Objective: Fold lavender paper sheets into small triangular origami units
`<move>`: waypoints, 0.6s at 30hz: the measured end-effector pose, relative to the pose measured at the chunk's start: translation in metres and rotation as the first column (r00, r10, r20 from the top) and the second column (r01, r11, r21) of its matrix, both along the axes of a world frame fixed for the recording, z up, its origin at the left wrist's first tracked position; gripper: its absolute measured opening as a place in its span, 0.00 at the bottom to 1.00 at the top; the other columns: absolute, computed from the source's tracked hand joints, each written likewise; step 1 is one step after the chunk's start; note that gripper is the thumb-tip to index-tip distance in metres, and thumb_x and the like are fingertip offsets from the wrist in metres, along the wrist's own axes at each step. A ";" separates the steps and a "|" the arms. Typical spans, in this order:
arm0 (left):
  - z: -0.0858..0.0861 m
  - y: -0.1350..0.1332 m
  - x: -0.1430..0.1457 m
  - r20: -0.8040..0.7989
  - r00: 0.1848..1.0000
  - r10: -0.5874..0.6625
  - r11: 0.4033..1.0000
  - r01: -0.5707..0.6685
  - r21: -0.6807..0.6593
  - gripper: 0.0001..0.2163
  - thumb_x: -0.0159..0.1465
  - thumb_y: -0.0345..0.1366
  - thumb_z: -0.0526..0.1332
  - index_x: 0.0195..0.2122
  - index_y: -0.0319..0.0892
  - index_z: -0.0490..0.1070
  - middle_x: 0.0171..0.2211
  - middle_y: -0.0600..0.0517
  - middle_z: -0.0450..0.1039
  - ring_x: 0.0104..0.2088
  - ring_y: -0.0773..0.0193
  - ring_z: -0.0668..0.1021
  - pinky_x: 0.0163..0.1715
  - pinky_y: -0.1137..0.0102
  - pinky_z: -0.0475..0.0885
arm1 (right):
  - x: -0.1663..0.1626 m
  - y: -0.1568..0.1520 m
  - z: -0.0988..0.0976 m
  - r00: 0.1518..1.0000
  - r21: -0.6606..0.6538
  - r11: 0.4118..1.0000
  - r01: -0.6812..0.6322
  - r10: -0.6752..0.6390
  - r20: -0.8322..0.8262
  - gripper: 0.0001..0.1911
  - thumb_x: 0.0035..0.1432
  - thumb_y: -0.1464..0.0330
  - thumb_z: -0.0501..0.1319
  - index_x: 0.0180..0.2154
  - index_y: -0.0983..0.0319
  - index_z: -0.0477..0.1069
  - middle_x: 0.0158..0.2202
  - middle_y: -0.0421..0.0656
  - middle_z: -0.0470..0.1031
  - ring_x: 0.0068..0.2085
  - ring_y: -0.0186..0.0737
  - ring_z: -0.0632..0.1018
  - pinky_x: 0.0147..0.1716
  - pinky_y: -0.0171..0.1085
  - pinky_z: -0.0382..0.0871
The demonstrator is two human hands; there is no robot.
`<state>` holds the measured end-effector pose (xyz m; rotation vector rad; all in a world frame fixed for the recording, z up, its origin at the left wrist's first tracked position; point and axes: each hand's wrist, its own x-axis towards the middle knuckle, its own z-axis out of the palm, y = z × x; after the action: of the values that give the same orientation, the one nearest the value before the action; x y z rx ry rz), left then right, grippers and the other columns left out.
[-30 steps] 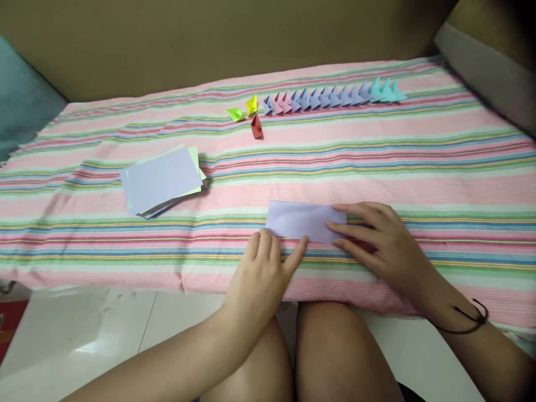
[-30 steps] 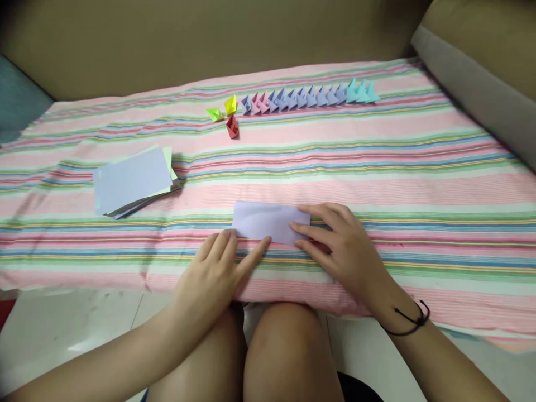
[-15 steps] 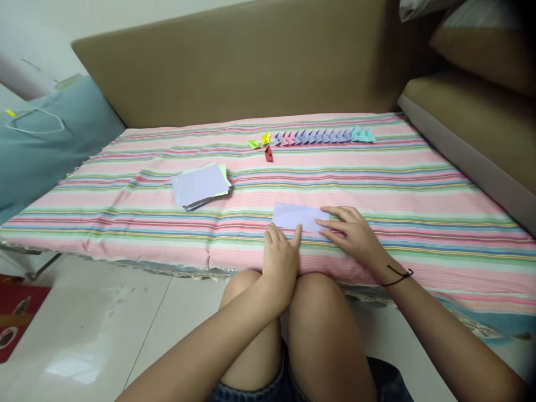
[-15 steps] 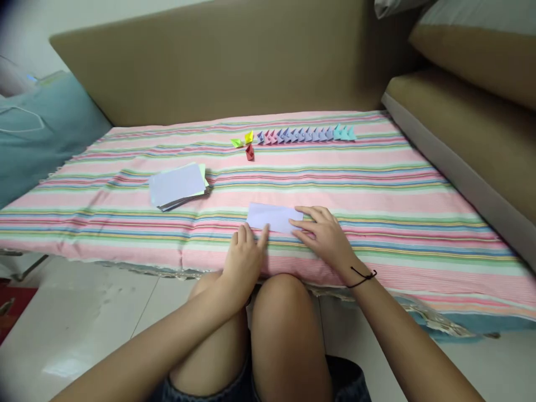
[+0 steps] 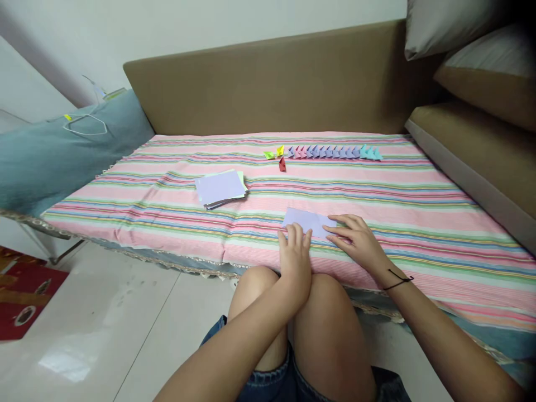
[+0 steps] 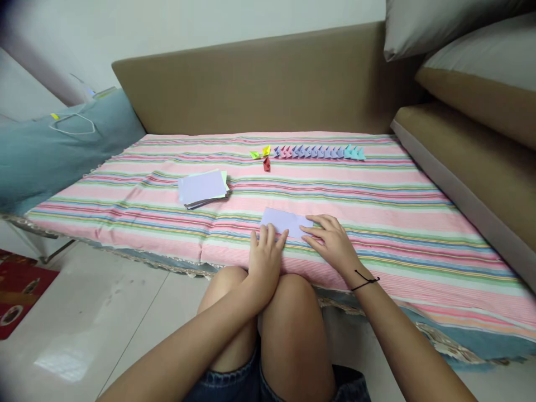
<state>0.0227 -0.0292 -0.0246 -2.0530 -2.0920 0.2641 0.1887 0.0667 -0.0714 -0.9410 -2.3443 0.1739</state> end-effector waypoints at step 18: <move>-0.021 0.006 0.001 0.245 0.968 -0.060 0.998 0.063 -0.002 0.23 0.68 0.33 0.48 0.63 0.53 0.53 0.65 0.41 0.51 0.63 0.43 0.58 0.57 0.44 0.58 | 0.001 0.000 -0.001 1.000 0.004 1.000 -0.017 0.017 0.004 0.14 0.60 0.61 0.58 0.47 0.52 0.75 0.52 0.43 0.71 0.53 0.49 0.66 0.53 0.50 0.64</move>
<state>0.0239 -0.0231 -0.0456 -2.2532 -2.1592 0.0095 0.1902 0.0670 -0.0727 -0.9206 -2.3563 0.1747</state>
